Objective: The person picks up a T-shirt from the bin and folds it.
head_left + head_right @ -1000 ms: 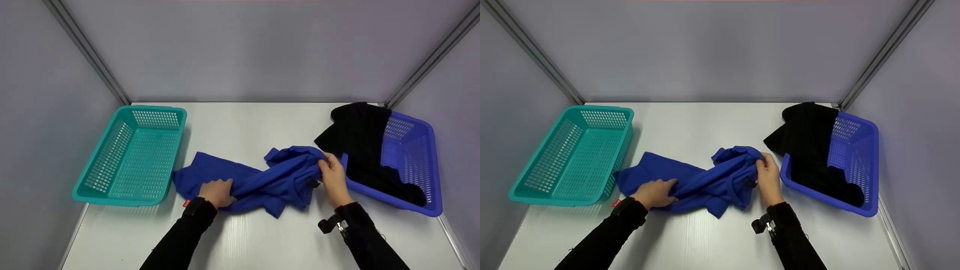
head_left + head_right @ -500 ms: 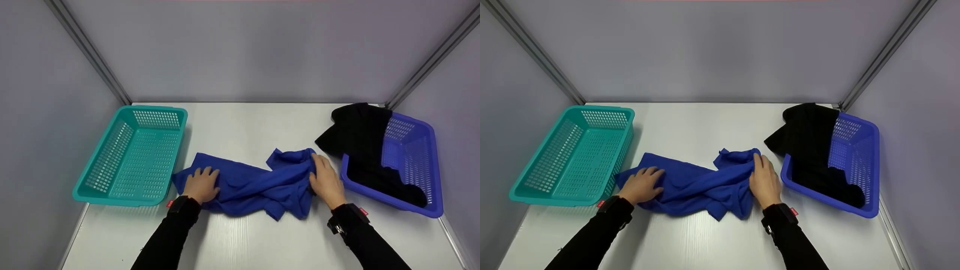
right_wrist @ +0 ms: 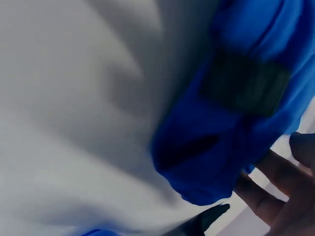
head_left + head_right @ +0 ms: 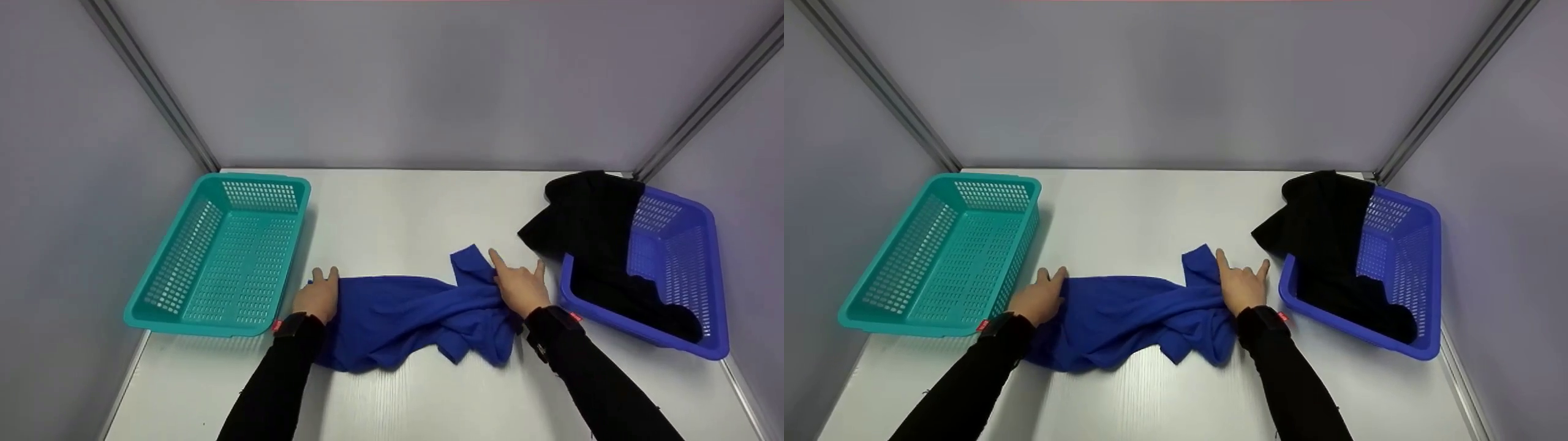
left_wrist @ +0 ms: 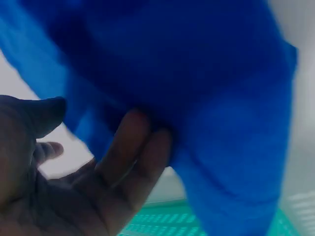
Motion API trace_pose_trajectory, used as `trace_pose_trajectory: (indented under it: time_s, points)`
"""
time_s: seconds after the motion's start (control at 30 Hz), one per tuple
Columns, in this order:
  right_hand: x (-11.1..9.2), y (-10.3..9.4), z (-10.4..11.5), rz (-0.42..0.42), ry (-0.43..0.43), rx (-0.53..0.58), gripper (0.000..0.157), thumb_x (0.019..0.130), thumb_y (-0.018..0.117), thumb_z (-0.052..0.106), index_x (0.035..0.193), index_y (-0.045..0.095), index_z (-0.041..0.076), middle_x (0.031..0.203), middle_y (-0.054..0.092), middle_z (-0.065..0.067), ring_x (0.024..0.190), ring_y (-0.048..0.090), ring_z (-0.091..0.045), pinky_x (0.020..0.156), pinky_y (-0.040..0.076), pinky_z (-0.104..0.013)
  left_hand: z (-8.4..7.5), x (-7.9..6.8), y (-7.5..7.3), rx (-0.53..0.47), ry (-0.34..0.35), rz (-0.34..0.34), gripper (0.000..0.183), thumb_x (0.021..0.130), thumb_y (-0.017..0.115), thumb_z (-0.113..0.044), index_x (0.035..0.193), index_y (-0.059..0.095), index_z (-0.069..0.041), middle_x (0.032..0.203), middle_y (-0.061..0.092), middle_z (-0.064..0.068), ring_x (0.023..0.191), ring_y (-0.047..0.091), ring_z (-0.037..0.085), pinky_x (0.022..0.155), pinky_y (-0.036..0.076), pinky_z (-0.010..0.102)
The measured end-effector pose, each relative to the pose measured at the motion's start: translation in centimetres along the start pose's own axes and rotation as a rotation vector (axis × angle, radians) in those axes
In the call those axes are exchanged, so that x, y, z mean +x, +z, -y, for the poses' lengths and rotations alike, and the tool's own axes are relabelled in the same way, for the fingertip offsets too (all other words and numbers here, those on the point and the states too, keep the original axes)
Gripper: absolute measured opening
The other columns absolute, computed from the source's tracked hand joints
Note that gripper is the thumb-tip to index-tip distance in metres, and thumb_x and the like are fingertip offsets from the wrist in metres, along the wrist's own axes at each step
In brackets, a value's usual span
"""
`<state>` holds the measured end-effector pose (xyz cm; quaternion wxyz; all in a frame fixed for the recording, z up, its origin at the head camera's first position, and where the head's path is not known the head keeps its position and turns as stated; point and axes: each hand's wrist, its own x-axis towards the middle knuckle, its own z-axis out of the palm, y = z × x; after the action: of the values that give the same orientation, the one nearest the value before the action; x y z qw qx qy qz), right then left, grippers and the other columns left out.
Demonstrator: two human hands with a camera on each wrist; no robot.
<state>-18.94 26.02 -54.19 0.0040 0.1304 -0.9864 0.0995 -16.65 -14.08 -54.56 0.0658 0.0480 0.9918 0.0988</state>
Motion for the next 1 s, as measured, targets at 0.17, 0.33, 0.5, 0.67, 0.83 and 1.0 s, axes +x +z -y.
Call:
trace_pose_trajectory:
  time_s: [0.17, 0.33, 0.5, 0.67, 0.83, 1.0]
  points:
    - [0.1, 0.9, -0.6, 0.007, 0.027, -0.087, 0.035, 0.090, 0.077, 0.012, 0.118, 0.064, -0.003, 0.090, 0.073, -0.024, 0.086, 0.069, -0.048, 0.102, 0.026, -0.085, 0.4, -0.1, 0.3, 0.014, 0.044, -0.093, 0.010, 0.093, 0.059, 0.005, 0.102, 0.060, 0.006, 0.094, 0.057, 0.026, 0.072, 0.067, 0.043, 0.062, 0.058, 0.055]
    - [0.6, 0.9, -1.0, -0.138, 0.074, -0.010, 0.012, 0.095, 0.069, 0.008, 0.096, 0.060, 0.000, 0.084, 0.071, -0.027, 0.081, 0.069, -0.049, 0.092, 0.039, -0.072, 0.6, 0.4, -0.8, -0.061, 0.035, -0.144, 0.006, 0.094, 0.066, -0.005, 0.097, 0.063, 0.000, 0.093, 0.060, 0.020, 0.074, 0.067, 0.043, 0.061, 0.056, 0.056]
    - [1.2, -1.7, -1.3, -0.366, 0.194, 0.358, 0.014, 0.104, 0.061, 0.016, 0.105, 0.060, 0.002, 0.075, 0.067, -0.022, 0.063, 0.067, -0.042, 0.063, 0.051, -0.052, 0.5, 1.0, -3.1, -0.243, -0.022, -0.232, 0.010, 0.099, 0.065, -0.014, 0.095, 0.062, -0.006, 0.092, 0.066, 0.016, 0.079, 0.068, 0.043, 0.065, 0.054, 0.057]
    - [1.7, -5.2, -1.2, -0.406, 0.240, 0.735, 0.022, 0.108, 0.056, 0.025, 0.111, 0.058, 0.003, 0.067, 0.067, -0.015, 0.038, 0.059, -0.019, 0.039, 0.048, -0.029, 0.3, 1.5, -5.2, -0.404, -0.045, -0.337, 0.008, 0.100, 0.063, -0.013, 0.097, 0.066, -0.007, 0.091, 0.071, 0.015, 0.078, 0.068, 0.037, 0.065, 0.052, 0.055]
    - [2.6, -7.5, -0.9, -0.434, 0.190, 0.802, 0.024, 0.109, 0.055, 0.022, 0.115, 0.057, -0.001, 0.076, 0.071, -0.020, 0.050, 0.069, -0.015, 0.052, 0.055, -0.024, 0.6, 2.0, -6.6, -0.454, -0.107, -0.356, 0.011, 0.102, 0.061, -0.017, 0.103, 0.067, -0.008, 0.097, 0.073, 0.016, 0.083, 0.069, 0.038, 0.068, 0.052, 0.055]
    - [3.4, -11.3, 0.9, -0.426, 0.181, 0.848, 0.022, 0.109, 0.053, 0.013, 0.115, 0.055, -0.008, 0.085, 0.070, -0.029, 0.066, 0.075, -0.030, 0.066, 0.059, -0.026, 1.1, 3.3, -8.0, -0.517, -0.155, -0.391, 0.017, 0.102, 0.062, -0.016, 0.110, 0.068, -0.002, 0.108, 0.073, 0.022, 0.094, 0.070, 0.042, 0.080, 0.053, 0.057]
